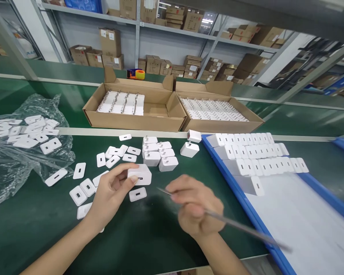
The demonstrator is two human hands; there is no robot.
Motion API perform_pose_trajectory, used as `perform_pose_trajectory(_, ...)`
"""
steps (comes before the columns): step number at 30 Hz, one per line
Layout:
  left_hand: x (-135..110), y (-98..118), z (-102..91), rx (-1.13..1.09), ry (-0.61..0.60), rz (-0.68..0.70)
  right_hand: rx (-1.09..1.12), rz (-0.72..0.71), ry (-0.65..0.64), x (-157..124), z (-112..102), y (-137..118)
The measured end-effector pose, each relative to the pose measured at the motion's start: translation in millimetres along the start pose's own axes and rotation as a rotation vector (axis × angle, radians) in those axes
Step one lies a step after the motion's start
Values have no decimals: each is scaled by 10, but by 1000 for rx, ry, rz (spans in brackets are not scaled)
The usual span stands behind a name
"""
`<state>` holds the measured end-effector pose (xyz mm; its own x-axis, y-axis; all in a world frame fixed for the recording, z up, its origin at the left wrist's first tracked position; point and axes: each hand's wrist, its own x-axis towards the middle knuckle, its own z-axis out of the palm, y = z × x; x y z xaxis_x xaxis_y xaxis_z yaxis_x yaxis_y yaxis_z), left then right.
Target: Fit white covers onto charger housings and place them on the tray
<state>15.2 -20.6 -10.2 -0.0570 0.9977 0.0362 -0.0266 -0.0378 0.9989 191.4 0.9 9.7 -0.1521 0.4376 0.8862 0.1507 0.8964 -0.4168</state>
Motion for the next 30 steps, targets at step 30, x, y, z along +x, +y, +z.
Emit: perform_pose_trajectory(30,-81,71,-92,198,-177,240,803,1078,-498,-89,167,-30)
